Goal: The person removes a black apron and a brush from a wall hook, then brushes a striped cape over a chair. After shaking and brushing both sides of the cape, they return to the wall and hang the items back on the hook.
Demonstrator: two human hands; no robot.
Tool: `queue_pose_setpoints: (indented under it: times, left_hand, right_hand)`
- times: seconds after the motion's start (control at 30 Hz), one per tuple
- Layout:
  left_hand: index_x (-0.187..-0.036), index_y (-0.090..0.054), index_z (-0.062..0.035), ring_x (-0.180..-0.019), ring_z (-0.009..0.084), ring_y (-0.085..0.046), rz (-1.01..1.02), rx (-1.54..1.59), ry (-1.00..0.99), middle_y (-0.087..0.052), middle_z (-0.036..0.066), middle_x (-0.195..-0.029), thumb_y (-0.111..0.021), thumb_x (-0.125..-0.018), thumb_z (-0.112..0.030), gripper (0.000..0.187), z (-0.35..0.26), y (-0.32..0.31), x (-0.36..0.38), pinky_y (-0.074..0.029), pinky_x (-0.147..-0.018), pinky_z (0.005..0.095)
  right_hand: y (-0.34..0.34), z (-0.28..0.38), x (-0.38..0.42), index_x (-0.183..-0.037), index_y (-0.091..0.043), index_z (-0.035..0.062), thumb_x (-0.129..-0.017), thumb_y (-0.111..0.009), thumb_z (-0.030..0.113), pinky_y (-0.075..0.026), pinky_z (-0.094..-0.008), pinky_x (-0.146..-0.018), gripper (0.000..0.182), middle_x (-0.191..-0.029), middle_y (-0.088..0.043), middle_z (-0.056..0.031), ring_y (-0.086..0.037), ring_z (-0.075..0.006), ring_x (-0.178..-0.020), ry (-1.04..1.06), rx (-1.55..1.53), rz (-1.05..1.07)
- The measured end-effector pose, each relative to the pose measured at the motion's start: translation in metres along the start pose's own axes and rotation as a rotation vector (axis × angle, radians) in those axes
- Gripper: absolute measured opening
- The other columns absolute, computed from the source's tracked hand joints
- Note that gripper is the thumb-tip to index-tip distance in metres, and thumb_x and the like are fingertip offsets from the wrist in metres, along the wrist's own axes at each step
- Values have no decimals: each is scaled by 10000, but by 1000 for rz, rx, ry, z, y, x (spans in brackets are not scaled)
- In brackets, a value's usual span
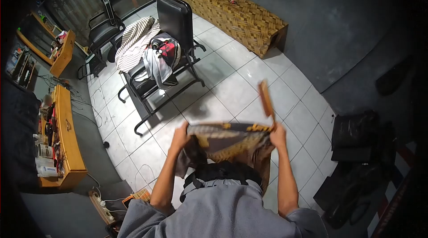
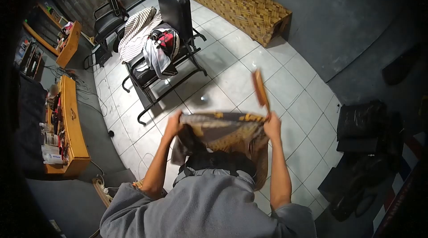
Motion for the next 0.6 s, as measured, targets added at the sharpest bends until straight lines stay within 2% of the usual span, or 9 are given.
queue_pose_setpoints:
  times: [0.1, 0.23, 0.27, 0.3, 0.37, 0.47, 0.5, 0.57, 0.6]
  left_hand:
    - [-923, -450, -28, -706, 315, -526, -315, 108, -129, -505, 162, -762, -632, -660, -51, 320, -99, 80, -43, -430, -669, 285]
    - [-923, -448, -15, -853, 240, -525, -710, 85, -542, -521, 131, -912, -655, -659, -36, 336, -173, 126, -22, -436, -764, 311]
    - [-932, -445, -18, -879, 249, -522, -754, 95, -563, -519, 147, -942, -645, -672, -36, 328, -169, 118, -12, -434, -781, 322]
    - [-940, -442, -20, -905, 258, -520, -794, 105, -584, -517, 164, -971, -635, -685, -37, 320, -163, 104, -1, -431, -799, 333]
    - [-992, -449, -23, -951, 278, -506, -647, 99, -467, -508, 191, -1029, -584, -716, -29, 307, -129, 62, 11, -410, -844, 340]
    - [-1025, -477, -40, -888, 378, -527, -115, 22, -109, -542, 210, -932, -627, -672, -81, 386, -9, -28, 55, -430, -739, 408]
    - [-1093, -471, -48, -877, 422, -538, 272, -121, 202, -571, 240, -909, -651, -671, -124, 465, 7, -36, 77, -447, -718, 443]
    - [-1131, -538, -88, -857, 434, -559, 537, -206, 289, -587, 270, -882, -603, -740, -237, 423, 84, -75, 127, -457, -725, 482]
    - [-1035, -585, -56, -874, 424, -563, 599, -212, 328, -590, 271, -872, -610, -725, -249, 366, 69, -65, 137, -455, -741, 473]
  right_hand:
    - [58, 55, -30, -849, -515, -5, -734, -441, -41, -453, -324, -732, 141, -875, -589, -158, -579, -264, -831, 126, -317, -337]
    - [118, 140, -4, -888, -473, -39, -723, -459, -76, -417, -339, -894, 170, -1011, -559, -156, -539, -240, -977, 400, -876, -698]
    - [116, 151, 8, -980, -496, -63, -776, -459, -10, -408, -344, -914, 214, -1052, -543, -169, -534, -253, -996, 527, -612, -808]
    - [96, 108, 8, -1058, -494, -67, -787, -495, 17, -411, -354, -899, 284, -1063, -544, -152, -526, -264, -1004, 282, -1570, -526]
    - [71, 99, 29, -1096, -480, -61, -738, -524, -17, -444, -369, -844, 364, -1030, -558, -152, -545, -284, -975, 419, -320, -619]
    - [-17, -8, 65, -1079, -520, -46, -701, -545, 34, -447, -387, -815, 387, -947, -567, -267, -533, -416, -936, -31, 86, 222]
    - [-49, -60, 82, -1030, -556, -46, -675, -569, 67, -450, -379, -807, 373, -949, -577, -264, -543, -394, -952, -107, 255, 540]
    - [-57, -82, 110, -918, -624, -43, -621, -600, 149, -459, -373, -792, 355, -954, -589, -260, -571, -355, -954, -217, 481, 1109]
    - [-57, -86, 125, -920, -625, -40, -630, -573, 142, -460, -375, -793, 347, -965, -591, -254, -583, -338, -943, -265, 409, 1054]
Point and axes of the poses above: each hand's wrist, its own x-axis away from the middle knuckle, its own y-axis out of the back of the hand, z = x × y, the point moved 3 cm from there along -x, towards the middle knuckle
